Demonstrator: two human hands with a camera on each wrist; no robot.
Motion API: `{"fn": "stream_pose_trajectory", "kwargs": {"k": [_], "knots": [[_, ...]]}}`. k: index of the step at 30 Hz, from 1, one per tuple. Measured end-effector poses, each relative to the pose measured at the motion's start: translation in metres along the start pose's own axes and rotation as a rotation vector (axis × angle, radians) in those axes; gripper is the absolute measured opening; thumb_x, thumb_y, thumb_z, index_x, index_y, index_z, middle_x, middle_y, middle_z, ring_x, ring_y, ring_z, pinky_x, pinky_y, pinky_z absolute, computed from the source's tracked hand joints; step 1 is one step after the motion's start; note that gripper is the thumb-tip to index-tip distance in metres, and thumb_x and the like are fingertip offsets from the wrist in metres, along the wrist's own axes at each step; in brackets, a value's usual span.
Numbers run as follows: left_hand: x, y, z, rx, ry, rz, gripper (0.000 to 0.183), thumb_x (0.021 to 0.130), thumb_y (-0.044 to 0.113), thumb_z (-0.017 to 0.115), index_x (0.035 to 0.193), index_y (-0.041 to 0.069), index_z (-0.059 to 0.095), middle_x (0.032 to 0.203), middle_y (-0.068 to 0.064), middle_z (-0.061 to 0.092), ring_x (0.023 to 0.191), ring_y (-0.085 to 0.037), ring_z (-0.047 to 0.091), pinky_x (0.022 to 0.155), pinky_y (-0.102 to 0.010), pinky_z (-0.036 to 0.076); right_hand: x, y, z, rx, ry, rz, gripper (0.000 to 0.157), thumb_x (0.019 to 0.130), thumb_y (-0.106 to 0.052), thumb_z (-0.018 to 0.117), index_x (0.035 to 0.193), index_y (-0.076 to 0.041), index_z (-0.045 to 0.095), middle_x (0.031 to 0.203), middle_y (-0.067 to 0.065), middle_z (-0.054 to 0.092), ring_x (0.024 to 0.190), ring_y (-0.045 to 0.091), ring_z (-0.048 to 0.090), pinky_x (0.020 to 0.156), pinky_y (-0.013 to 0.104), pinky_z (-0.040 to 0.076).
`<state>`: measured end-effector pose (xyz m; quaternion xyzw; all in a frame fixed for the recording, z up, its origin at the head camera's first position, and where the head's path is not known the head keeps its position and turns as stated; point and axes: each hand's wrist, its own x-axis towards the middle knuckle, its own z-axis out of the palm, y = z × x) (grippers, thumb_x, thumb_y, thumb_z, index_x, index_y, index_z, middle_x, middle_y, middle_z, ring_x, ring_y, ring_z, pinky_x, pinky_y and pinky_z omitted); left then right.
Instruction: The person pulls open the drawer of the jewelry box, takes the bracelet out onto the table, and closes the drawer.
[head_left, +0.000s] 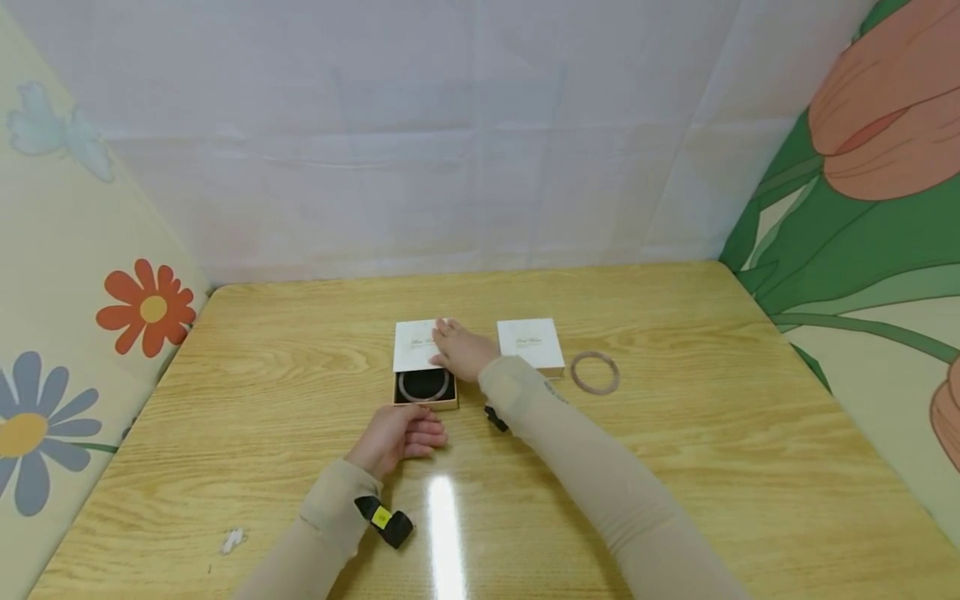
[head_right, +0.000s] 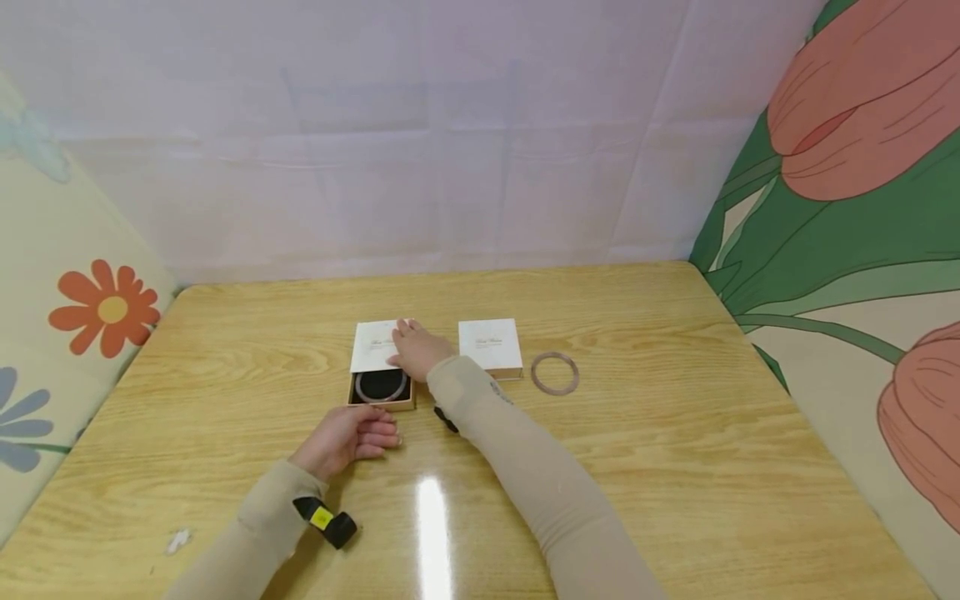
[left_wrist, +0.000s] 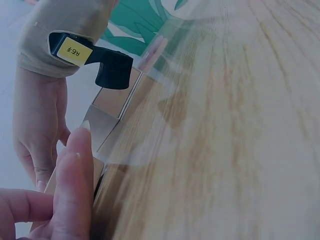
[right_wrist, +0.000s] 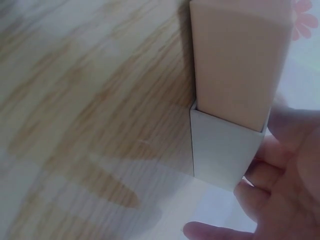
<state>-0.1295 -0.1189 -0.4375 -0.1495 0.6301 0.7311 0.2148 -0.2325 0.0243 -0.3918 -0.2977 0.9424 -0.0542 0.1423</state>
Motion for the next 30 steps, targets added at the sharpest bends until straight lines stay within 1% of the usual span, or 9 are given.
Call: {"fn": "stream_pose_trajectory", "kwargs": {"k": [15,22,30], "knots": [[-0.0011,-0.0015,-0.0021,-0.002,-0.016,-0.010,0.029,0.100,0.009,0.042,0.110,-0.013,0.057,0.075,-0.006,0.069,0.067,-0.015,0.069,0.056,-0.024,0.056,0.0000,0.0001,0.0004,0.005,0.000,0.016,0.058,0.105,-0.035,0.039,0.153,-0.004,0.026,0.161,0.010,0.013,0.147,0.024,0.011,0.117,0.033,0.016],[-0.0039,-0.0016,-0.0015,0.004,-0.015,-0.018,0.029,0.100,0.010,0.042,0.110,-0.013,0.057,0.075,-0.006,0.069,0.067,-0.015,0.069,0.057,-0.025,0.056,0.0000,0.0000,0.0008,0.011,-0.001,0.015,0.058,0.106,-0.035,0.038,0.153,-0.004,0.025,0.161,0.009,0.013,0.147,0.024,0.010,0.117,0.033,0.016],[-0.0043,-0.0020,-0.0031,0.009,-0.033,-0.018,0.029,0.100,0.010,0.043,0.111,-0.013,0.056,0.074,-0.005,0.068,0.066,-0.014,0.068,0.057,-0.025,0.056,-0.0018,-0.0007,-0.0005,0.019,0.003,0.016,0.057,0.106,-0.034,0.039,0.153,-0.004,0.026,0.161,0.009,0.013,0.147,0.023,0.011,0.117,0.033,0.017]]}}
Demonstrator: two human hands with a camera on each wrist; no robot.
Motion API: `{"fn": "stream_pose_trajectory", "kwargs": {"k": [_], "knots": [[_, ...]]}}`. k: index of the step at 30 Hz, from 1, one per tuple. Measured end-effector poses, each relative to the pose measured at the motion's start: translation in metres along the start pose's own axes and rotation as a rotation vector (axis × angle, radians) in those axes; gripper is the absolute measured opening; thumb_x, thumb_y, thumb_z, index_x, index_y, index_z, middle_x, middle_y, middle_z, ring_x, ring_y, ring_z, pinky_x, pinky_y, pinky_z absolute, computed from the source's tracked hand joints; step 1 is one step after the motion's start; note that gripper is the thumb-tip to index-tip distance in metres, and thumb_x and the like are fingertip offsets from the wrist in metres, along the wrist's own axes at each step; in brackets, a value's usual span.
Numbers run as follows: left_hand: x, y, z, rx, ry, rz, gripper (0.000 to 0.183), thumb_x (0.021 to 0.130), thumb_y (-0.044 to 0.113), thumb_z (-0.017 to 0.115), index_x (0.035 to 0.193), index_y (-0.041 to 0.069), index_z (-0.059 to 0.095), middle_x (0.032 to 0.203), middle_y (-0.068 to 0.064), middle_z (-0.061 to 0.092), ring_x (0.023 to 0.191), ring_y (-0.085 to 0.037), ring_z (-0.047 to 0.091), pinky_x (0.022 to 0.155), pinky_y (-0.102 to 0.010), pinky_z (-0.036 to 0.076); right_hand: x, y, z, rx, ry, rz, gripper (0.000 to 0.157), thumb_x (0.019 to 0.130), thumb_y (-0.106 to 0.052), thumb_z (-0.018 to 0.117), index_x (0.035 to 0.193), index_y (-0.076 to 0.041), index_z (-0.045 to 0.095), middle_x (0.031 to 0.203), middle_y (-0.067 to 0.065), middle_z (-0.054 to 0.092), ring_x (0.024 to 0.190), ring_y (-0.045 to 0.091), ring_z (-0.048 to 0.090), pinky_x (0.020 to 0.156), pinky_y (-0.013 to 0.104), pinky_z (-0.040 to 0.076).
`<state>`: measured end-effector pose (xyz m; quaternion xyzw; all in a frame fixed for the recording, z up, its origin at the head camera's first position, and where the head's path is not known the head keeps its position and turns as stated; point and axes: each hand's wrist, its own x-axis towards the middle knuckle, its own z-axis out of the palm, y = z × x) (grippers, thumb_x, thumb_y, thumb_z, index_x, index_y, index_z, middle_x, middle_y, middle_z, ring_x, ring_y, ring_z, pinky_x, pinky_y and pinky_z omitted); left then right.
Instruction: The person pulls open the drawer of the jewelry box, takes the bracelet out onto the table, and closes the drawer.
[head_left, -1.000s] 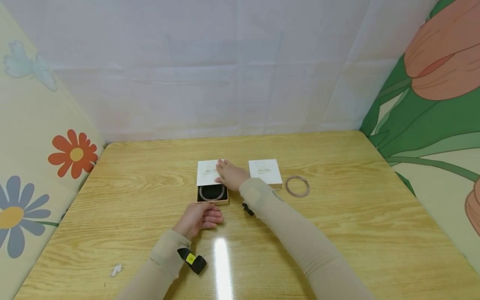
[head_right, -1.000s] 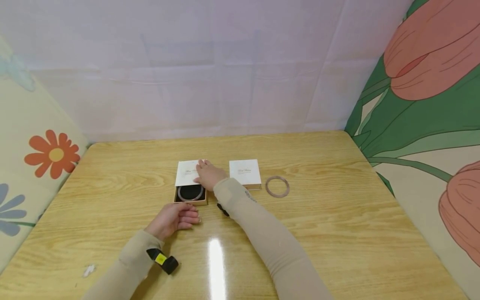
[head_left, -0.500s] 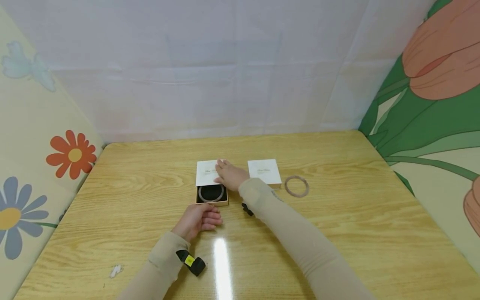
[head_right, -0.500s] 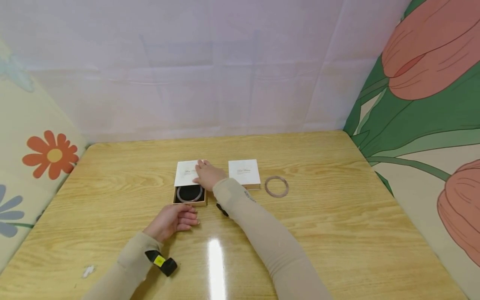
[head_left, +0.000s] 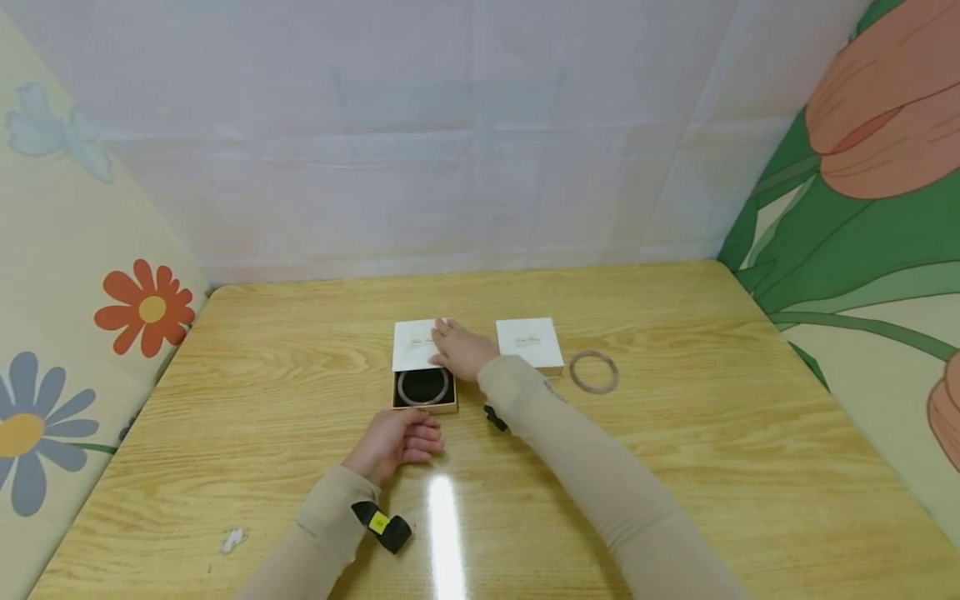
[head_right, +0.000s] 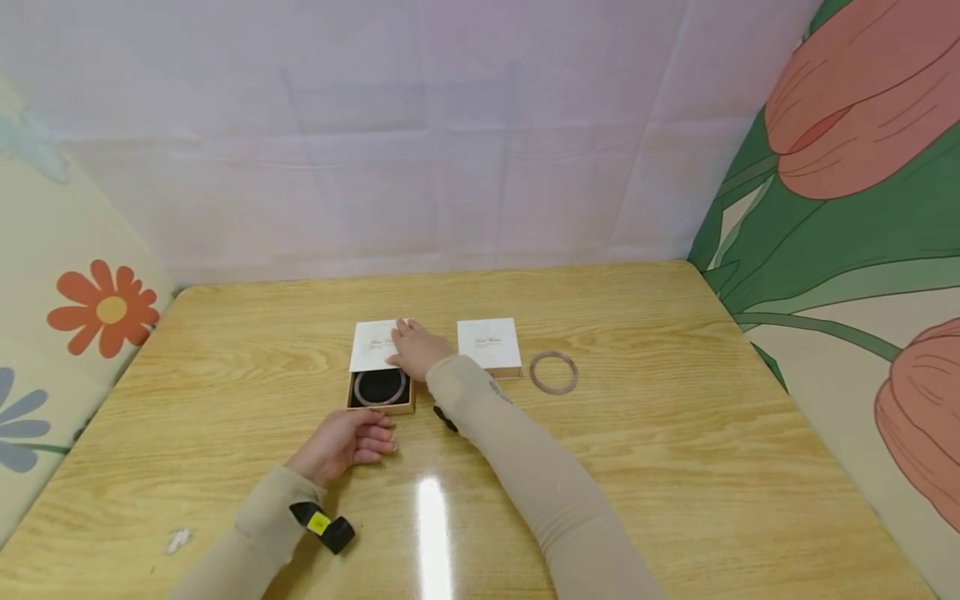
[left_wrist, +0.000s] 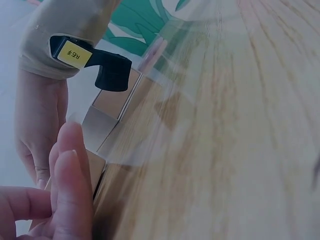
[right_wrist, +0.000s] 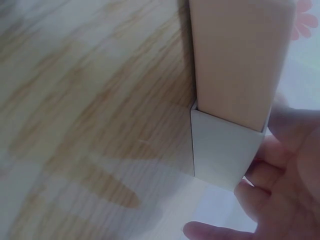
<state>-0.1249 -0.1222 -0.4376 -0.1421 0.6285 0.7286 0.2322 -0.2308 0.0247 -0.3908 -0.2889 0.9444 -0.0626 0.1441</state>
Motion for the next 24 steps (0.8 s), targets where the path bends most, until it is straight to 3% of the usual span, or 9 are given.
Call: {"fn": "stream_pose_trajectory", "kwargs": {"k": [11,20,24], "knots": [[-0.001,0.000,0.003,0.034,0.016,-0.008,0.025,0.098,0.009,0.044,0.108,-0.011,0.057,0.073,-0.005,0.066,0.063,-0.014,0.067,0.054,-0.025,0.055,-0.001,0.000,-0.001,-0.001,0.010,-0.014,0.056,0.106,-0.032,0.041,0.151,-0.001,0.029,0.160,0.012,0.016,0.147,0.025,0.014,0.117,0.034,0.018],[-0.008,0.004,0.005,0.138,0.024,0.009,0.022,0.099,0.011,0.046,0.101,-0.008,0.059,0.072,-0.007,0.068,0.061,-0.016,0.068,0.052,-0.025,0.055,0.000,0.001,-0.001,-0.007,0.006,-0.017,0.057,0.105,-0.032,0.040,0.151,-0.001,0.029,0.160,0.013,0.016,0.147,0.026,0.013,0.117,0.034,0.017],[-0.015,0.011,0.003,0.240,0.075,0.070,0.027,0.097,0.011,0.049,0.096,-0.012,0.063,0.069,-0.010,0.067,0.057,-0.017,0.067,0.049,-0.024,0.053,0.001,0.001,-0.002,-0.002,0.001,-0.020,0.057,0.106,-0.032,0.040,0.152,-0.001,0.028,0.160,0.013,0.015,0.147,0.026,0.013,0.117,0.034,0.016]]}}
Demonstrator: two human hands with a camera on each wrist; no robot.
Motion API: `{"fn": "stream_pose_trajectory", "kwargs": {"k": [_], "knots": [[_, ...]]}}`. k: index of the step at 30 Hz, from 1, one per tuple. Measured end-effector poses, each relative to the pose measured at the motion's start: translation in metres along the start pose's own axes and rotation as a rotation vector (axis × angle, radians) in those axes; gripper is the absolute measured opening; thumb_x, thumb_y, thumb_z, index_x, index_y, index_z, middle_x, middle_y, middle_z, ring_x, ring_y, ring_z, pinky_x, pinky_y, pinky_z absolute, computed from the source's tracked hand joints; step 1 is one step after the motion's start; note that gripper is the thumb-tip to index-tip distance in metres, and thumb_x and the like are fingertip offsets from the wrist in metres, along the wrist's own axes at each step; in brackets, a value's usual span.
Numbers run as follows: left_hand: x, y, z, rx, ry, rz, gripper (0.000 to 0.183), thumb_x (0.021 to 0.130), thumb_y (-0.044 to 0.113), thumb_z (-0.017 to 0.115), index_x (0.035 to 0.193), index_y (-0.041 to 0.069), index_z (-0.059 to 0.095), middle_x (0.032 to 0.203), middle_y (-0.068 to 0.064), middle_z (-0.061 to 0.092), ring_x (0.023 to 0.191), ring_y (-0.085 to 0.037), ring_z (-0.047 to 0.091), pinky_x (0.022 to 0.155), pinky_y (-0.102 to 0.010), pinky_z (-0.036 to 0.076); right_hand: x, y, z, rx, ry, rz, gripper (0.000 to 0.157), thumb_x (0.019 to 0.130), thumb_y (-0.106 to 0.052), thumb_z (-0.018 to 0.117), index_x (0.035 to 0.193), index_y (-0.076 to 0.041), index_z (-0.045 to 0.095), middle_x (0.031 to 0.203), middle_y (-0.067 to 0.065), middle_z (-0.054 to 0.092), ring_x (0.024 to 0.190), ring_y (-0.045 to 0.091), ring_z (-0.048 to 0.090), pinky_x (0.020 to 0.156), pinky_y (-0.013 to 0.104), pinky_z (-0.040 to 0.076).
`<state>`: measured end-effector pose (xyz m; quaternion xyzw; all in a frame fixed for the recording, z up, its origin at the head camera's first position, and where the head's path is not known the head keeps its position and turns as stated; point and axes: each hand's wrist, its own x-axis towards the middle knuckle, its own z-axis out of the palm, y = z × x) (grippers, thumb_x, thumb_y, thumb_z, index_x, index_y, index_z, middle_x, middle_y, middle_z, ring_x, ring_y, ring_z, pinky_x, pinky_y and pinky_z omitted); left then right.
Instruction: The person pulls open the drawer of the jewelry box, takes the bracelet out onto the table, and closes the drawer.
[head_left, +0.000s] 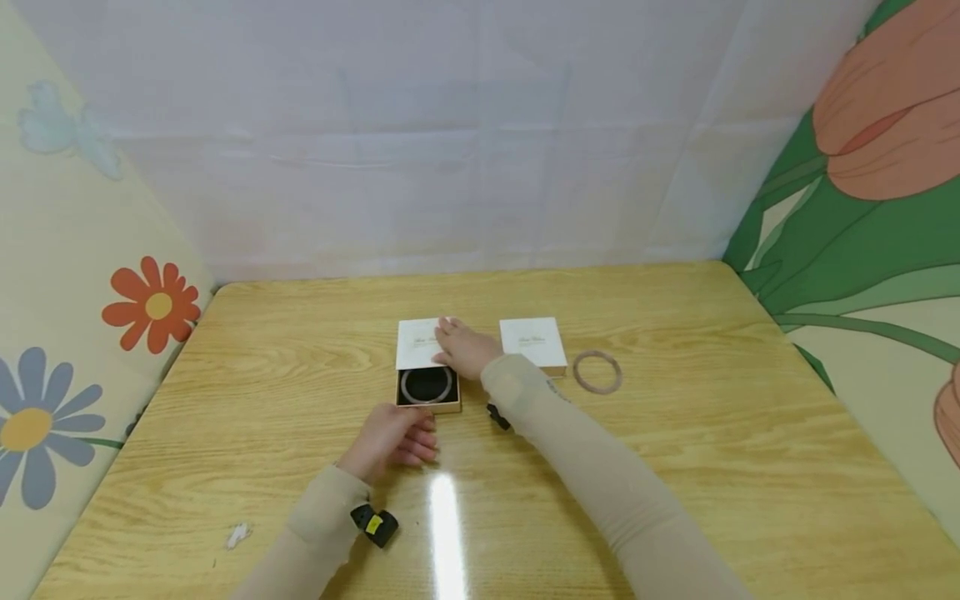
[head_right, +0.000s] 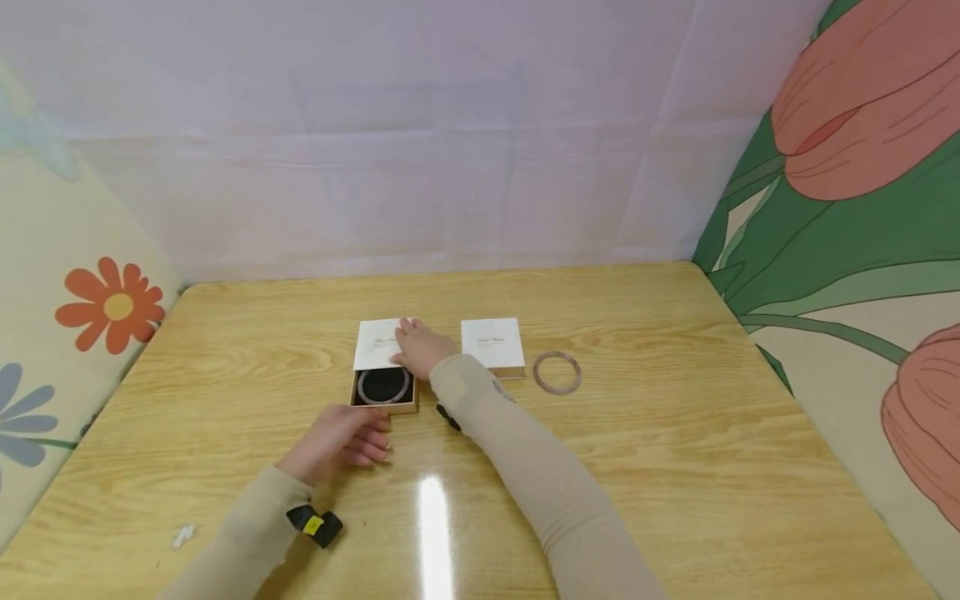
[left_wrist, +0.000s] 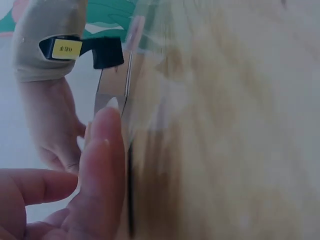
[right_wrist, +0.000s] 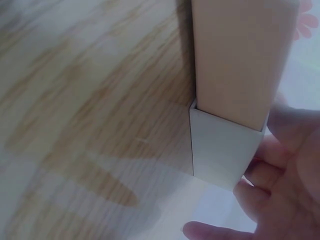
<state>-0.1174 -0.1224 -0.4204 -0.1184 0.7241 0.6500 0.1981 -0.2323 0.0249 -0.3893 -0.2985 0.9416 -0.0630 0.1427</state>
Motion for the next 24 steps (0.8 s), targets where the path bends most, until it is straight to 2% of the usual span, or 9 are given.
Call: {"fn": "stream_pose_trajectory", "kwargs": {"k": [4,10,12,15,20,24], "knots": [[-0.004,0.010,-0.003,0.096,0.080,0.085,0.029,0.096,0.010,0.049,0.093,-0.013,0.065,0.068,-0.012,0.067,0.054,-0.018,0.066,0.049,-0.025,0.053,0.001,0.001,0.000,-0.008,-0.006,0.004,0.058,0.105,-0.033,0.040,0.152,-0.001,0.027,0.160,0.013,0.014,0.147,0.026,0.012,0.117,0.033,0.016],[-0.005,0.022,-0.002,0.150,0.182,0.191,0.025,0.099,0.010,0.053,0.101,-0.012,0.065,0.071,-0.009,0.067,0.054,-0.014,0.064,0.055,-0.029,0.056,0.002,0.001,0.001,-0.009,-0.009,0.013,0.059,0.105,-0.034,0.040,0.152,-0.003,0.026,0.161,0.011,0.014,0.147,0.025,0.011,0.117,0.034,0.017],[-0.004,0.024,-0.001,0.169,0.205,0.233,0.024,0.099,0.009,0.055,0.103,-0.012,0.065,0.073,-0.011,0.068,0.057,-0.014,0.064,0.057,-0.030,0.056,0.002,0.001,0.002,-0.007,-0.011,0.018,0.059,0.105,-0.035,0.040,0.153,-0.004,0.026,0.161,0.010,0.014,0.147,0.024,0.011,0.117,0.034,0.016],[-0.002,0.026,0.001,0.218,0.233,0.321,0.022,0.097,0.005,0.057,0.106,-0.013,0.065,0.082,-0.017,0.068,0.066,-0.021,0.066,0.064,-0.034,0.057,0.002,0.001,0.002,-0.008,-0.014,0.022,0.059,0.105,-0.035,0.040,0.153,-0.005,0.025,0.161,0.010,0.013,0.148,0.023,0.010,0.117,0.034,0.016],[0.005,0.028,0.006,0.459,0.260,0.492,0.020,0.093,0.002,0.062,0.106,-0.012,0.068,0.097,-0.021,0.069,0.087,-0.029,0.065,0.076,-0.040,0.055,0.002,0.002,0.002,-0.013,-0.005,0.007,0.059,0.105,-0.035,0.040,0.153,-0.004,0.026,0.161,0.011,0.014,0.147,0.025,0.011,0.118,0.034,0.015],[0.011,0.026,0.011,0.659,0.245,0.591,0.015,0.090,0.000,0.065,0.099,-0.011,0.070,0.092,-0.019,0.068,0.086,-0.030,0.064,0.076,-0.042,0.055,0.002,0.002,0.002,-0.018,-0.003,-0.003,0.059,0.105,-0.035,0.040,0.153,-0.003,0.026,0.161,0.012,0.014,0.147,0.025,0.011,0.118,0.034,0.015]]}}
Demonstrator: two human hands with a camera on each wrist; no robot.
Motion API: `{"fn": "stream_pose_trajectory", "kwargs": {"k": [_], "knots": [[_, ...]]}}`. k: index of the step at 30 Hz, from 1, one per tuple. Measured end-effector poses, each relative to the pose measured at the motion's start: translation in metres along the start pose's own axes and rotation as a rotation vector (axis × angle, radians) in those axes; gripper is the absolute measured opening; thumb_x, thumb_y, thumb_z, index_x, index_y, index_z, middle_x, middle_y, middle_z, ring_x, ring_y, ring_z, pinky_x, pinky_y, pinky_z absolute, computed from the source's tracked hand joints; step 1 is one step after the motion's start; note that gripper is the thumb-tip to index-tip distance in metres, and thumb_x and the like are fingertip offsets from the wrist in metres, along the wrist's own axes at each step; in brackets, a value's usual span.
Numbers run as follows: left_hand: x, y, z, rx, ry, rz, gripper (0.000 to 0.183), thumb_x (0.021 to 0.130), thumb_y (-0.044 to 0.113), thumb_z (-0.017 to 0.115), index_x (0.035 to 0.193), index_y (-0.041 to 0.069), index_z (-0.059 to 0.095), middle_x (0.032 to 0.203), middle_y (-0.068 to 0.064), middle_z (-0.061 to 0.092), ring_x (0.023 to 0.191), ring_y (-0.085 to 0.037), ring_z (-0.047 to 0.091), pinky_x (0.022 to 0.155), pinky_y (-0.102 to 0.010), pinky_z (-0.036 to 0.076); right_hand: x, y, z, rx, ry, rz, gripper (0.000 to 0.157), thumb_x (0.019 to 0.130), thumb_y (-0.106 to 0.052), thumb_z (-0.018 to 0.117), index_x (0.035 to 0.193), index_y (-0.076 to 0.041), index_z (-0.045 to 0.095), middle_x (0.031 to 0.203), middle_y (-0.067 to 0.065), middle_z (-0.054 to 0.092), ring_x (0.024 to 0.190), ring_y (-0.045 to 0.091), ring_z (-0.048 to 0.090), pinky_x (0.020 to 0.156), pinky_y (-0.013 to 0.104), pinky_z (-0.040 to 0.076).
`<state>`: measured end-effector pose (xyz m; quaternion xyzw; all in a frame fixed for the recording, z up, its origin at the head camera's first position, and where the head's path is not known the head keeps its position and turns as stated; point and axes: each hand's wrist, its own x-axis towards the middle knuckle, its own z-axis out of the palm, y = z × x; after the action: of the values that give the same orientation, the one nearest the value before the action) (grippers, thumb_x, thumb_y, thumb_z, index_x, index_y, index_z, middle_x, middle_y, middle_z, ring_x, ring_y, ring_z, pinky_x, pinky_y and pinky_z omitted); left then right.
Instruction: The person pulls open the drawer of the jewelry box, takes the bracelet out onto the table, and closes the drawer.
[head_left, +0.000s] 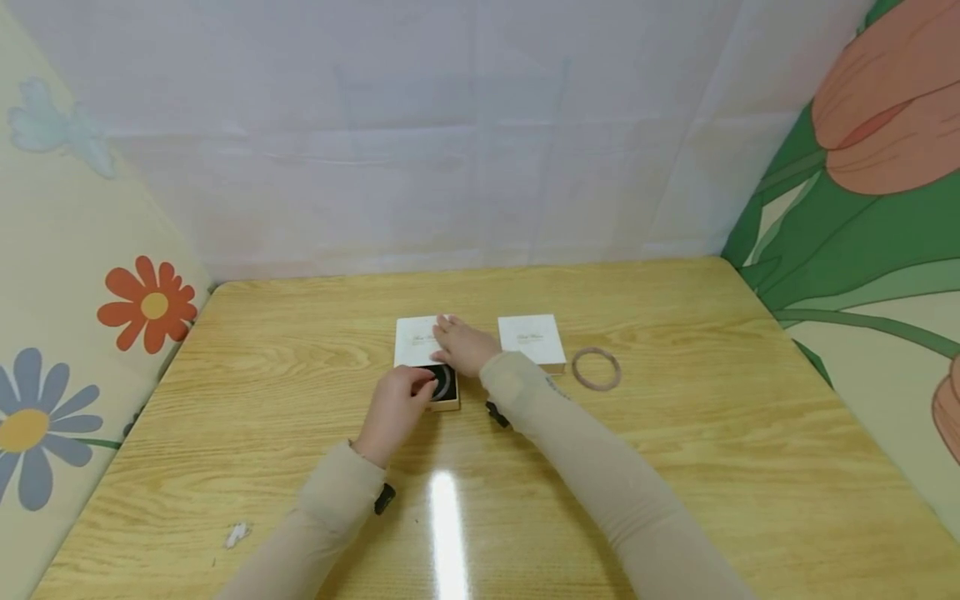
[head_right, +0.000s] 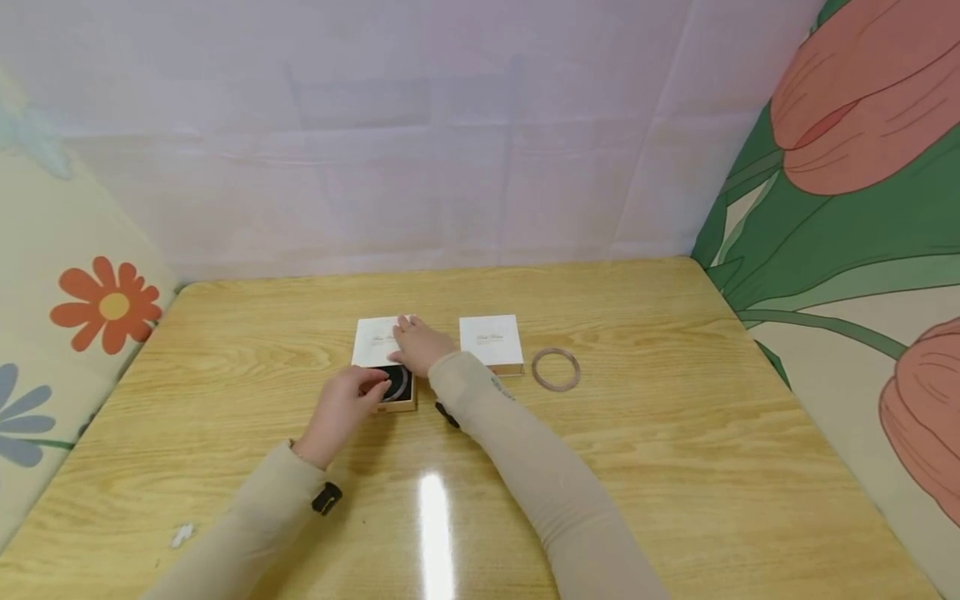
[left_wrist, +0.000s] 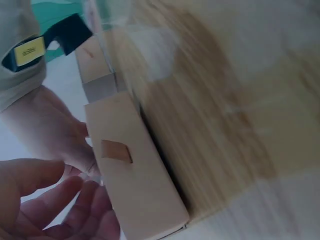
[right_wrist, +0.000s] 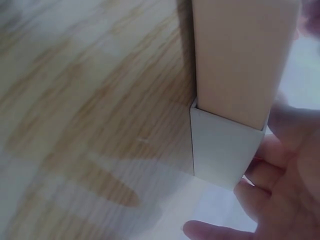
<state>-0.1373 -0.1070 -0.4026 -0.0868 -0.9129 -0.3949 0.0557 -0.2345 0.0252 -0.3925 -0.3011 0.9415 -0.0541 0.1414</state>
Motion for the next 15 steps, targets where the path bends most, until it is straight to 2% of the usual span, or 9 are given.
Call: {"fn": "stream_pose_trajectory", "kwargs": {"k": [4,7,15], "knots": [[0.004,0.000,0.007,0.156,-0.040,0.039,0.014,0.090,0.003,0.068,0.095,-0.009,0.072,0.089,-0.017,0.065,0.085,-0.030,0.062,0.077,-0.043,0.054,-0.001,0.000,0.000,-0.009,-0.007,-0.001,0.059,0.105,-0.036,0.039,0.153,-0.004,0.025,0.161,0.011,0.013,0.147,0.025,0.011,0.118,0.033,0.015],[0.006,0.002,0.010,0.232,-0.065,0.030,0.018,0.090,0.007,0.069,0.097,-0.009,0.072,0.091,-0.018,0.065,0.087,-0.031,0.062,0.079,-0.044,0.053,-0.001,0.000,-0.001,-0.013,-0.007,-0.002,0.059,0.105,-0.035,0.039,0.153,-0.004,0.025,0.161,0.011,0.013,0.147,0.025,0.011,0.118,0.033,0.015],[0.010,0.006,0.017,0.380,-0.040,0.074,0.020,0.086,0.014,0.075,0.084,-0.006,0.072,0.083,-0.018,0.063,0.080,-0.033,0.061,0.075,-0.044,0.054,-0.001,0.000,-0.001,-0.017,-0.010,-0.003,0.059,0.105,-0.036,0.037,0.153,-0.004,0.024,0.161,0.011,0.013,0.147,0.025,0.011,0.118,0.034,0.015]]}}
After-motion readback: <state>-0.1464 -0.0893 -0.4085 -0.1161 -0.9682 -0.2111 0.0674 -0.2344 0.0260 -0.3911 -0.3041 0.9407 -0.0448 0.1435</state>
